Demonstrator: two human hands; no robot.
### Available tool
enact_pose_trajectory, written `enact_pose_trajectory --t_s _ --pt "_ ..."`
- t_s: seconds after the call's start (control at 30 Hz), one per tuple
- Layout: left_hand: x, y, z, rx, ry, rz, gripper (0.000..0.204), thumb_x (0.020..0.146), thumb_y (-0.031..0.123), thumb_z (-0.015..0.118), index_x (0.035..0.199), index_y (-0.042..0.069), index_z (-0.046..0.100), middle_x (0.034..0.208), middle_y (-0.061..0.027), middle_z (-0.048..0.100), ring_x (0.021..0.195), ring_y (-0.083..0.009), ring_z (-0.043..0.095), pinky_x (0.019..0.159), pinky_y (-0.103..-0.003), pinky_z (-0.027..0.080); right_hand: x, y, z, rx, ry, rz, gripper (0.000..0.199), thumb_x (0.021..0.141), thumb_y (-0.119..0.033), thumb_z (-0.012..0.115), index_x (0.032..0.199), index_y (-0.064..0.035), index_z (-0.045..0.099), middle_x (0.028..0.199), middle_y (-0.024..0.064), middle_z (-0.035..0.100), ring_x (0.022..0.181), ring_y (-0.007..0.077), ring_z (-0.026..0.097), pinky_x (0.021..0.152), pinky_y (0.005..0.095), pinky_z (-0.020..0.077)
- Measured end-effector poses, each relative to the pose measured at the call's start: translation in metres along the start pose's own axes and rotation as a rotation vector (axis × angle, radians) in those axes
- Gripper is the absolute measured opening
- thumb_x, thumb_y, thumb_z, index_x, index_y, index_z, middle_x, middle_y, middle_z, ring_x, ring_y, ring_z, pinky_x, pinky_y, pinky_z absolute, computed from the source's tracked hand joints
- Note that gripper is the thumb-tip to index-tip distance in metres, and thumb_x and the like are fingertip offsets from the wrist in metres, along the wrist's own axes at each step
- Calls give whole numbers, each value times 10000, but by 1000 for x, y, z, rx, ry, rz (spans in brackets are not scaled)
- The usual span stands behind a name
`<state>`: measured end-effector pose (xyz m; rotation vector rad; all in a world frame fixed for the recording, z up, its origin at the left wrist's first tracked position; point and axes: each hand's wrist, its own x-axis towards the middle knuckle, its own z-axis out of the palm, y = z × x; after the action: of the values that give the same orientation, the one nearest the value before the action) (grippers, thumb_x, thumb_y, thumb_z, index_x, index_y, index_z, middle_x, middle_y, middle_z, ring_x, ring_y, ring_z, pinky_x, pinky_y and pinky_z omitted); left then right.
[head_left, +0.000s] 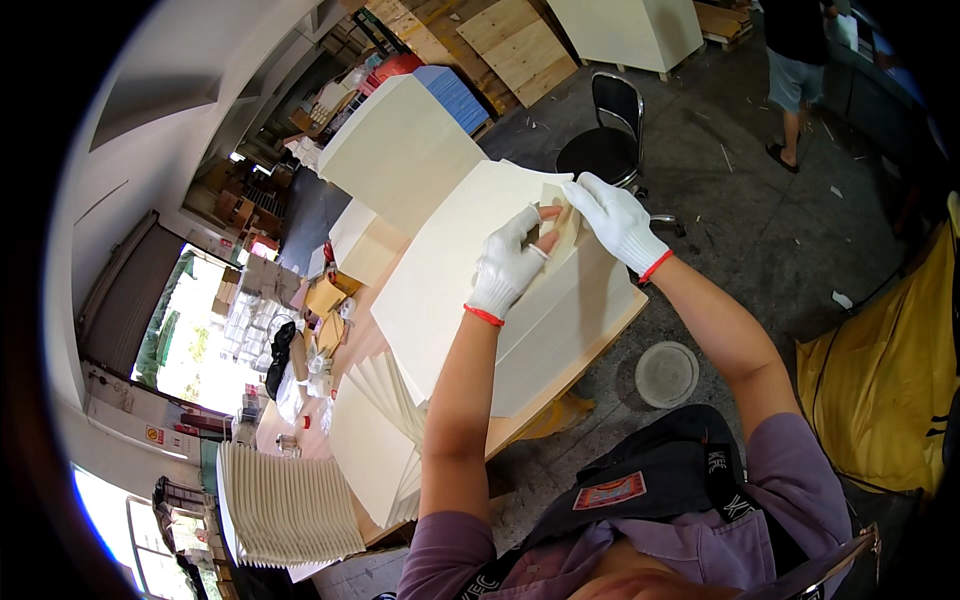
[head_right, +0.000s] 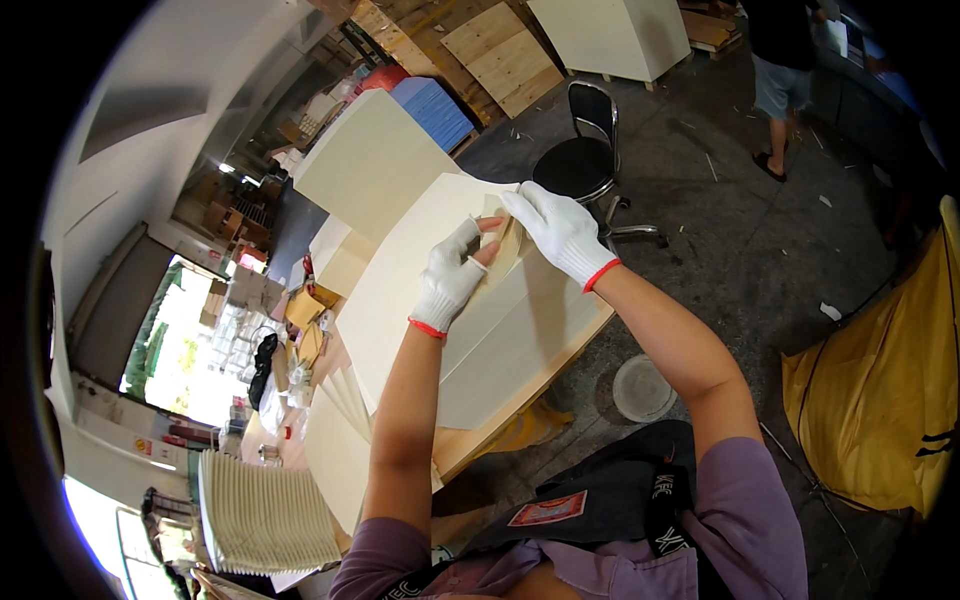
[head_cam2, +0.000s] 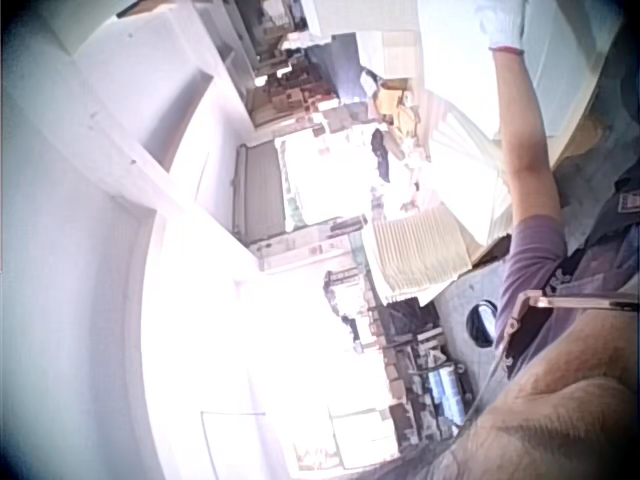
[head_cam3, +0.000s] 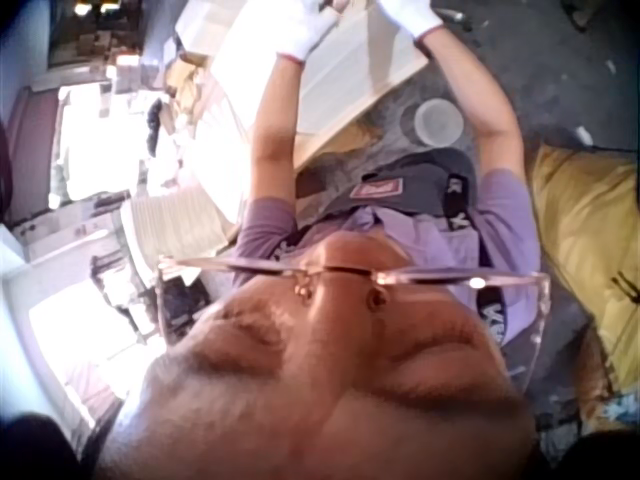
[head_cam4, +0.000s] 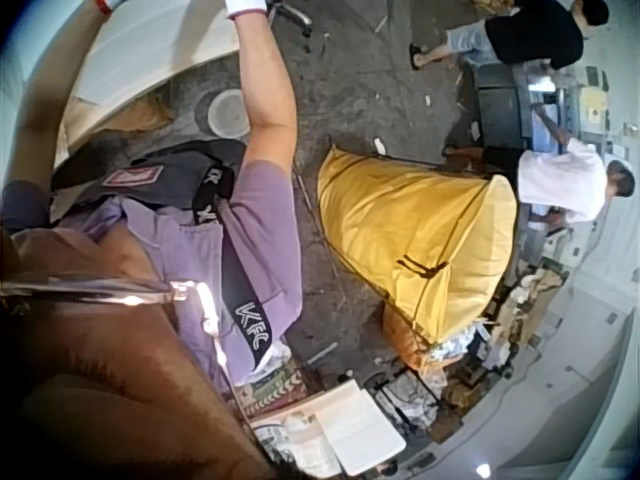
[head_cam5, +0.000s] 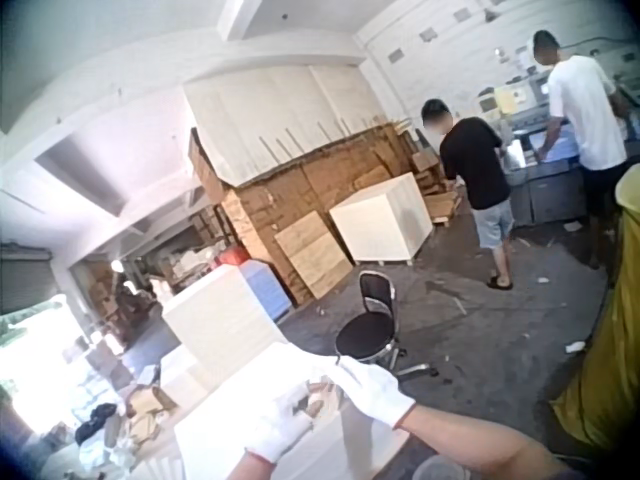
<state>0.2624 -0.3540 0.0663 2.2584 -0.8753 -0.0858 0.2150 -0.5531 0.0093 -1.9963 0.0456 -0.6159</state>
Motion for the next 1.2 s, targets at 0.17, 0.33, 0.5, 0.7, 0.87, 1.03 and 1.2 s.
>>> enact_pose_trajectory --t_s 0.17,0.33,0.5,0.7,0.87,1.03,1.2 --pt "-2 -10 7 -12 118 119 334 998 230 705 1326 173 729 1048 -141 767 933 -265 731 864 -356 553 0 1 5 -11 25 -43 501 1109 -555 413 1125 -104 629 882 213 680 887 435 676 760 523 486" --pt "-4 17 0 141 -27 -69 345 977 248 737 1313 166 725 1018 -138 769 902 -270 740 833 -371 562 1 8 6 -11 41 -46 491 1115 -544 408 1096 -99 616 860 217 665 862 443 664 738 536 472" --pt "-4 16 1 117 -27 -70 378 951 260 773 1313 164 723 1024 -137 766 913 -272 738 854 -383 567 0 9 6 6 57 -51 511 1111 -554 411 1044 -84 597 851 218 654 858 444 658 734 531 467" --pt "-2 -1 7 23 69 90 321 1015 229 681 1332 193 719 1132 -155 767 1000 -311 738 916 -389 559 -1 6 5 11 48 -30 520 1107 -563 417 1025 -81 596 834 213 648 853 437 659 735 521 469" --pt "0 -8 7 53 81 104 293 1025 238 668 1310 208 730 1102 -162 768 995 -323 738 908 -394 561 1 7 7 21 41 -26 499 1107 -547 435 1011 -81 590 822 196 649 842 426 661 730 521 467" --pt "-5 22 2 183 -25 -71 327 967 294 753 1283 208 745 1011 -152 759 915 -311 738 856 -398 567 1 13 10 14 76 -31 491 1111 -533 435 996 -79 582 804 186 637 825 417 657 722 516 464" --pt "-4 12 5 168 18 -26 355 946 292 780 1288 201 747 981 -144 754 889 -308 735 838 -395 568 0 9 8 51 61 -22 516 1112 -549 428 978 -73 578 787 182 614 799 412 643 716 497 463"
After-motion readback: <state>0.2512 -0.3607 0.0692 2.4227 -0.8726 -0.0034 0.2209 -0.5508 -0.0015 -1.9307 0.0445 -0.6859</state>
